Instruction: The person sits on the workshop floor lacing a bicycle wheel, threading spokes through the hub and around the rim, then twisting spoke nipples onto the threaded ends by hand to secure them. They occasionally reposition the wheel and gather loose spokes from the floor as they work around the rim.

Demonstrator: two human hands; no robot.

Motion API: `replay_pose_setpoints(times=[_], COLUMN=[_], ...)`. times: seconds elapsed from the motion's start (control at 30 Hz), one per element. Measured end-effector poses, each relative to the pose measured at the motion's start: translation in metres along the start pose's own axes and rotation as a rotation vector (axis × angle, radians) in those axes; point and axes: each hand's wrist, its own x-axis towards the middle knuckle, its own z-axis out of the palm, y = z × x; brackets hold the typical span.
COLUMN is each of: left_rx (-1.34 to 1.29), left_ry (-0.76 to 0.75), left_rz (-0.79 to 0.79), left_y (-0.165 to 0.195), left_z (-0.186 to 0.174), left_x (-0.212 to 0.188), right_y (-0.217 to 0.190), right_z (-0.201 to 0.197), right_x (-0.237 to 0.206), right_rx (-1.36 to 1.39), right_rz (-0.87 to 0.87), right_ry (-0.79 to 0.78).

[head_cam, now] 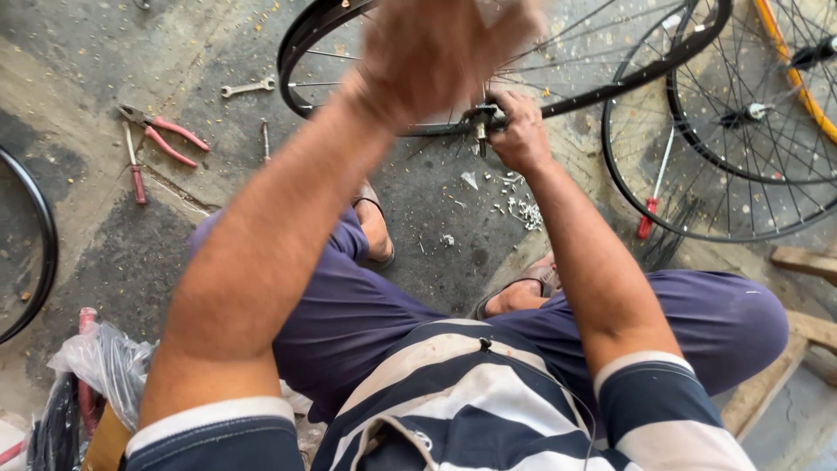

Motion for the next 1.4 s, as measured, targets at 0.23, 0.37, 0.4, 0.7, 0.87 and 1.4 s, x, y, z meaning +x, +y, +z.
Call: replay_pose_setpoints(times=[0.23, 0.37, 0.4, 0.7, 0.87, 1.4], left_rx=[-0.353, -0.533, -0.65, -0.734, -0.709, -0.419], left_ry=[-0.521, -0.268, -0.31, -0.631, -0.292, -0.771], left_rz=[-0.732, -0.876, -0.957, -1.016, -1.075, -0.961], left_y=[0.066, 0.078, 0.079, 0.063, 0.094, 0.074], left_z=[0.075, 0.146, 0.159, 0.178, 0.155, 0.147], left_x=[-0.087, -0.129, -0.134, -0.096, -0.064, -0.071], right_y=[0.025, 0.029, 0.03, 0.032, 0.015, 0.083], right_z=[0.021, 0.027, 0.028, -0.007, -0.042, -0.084], right_x=[0.011, 0.018, 0.019, 0.031, 0.018, -0.048], right_rx=[-0.022, 0.019, 0.055, 0.233, 0.105, -0.462], right_rz=[0.07, 0.008, -0.016, 0.015, 0.167, 0.133], right_ry=[-0.119, -0.029, 0.0, 0.002, 0.172, -0.125])
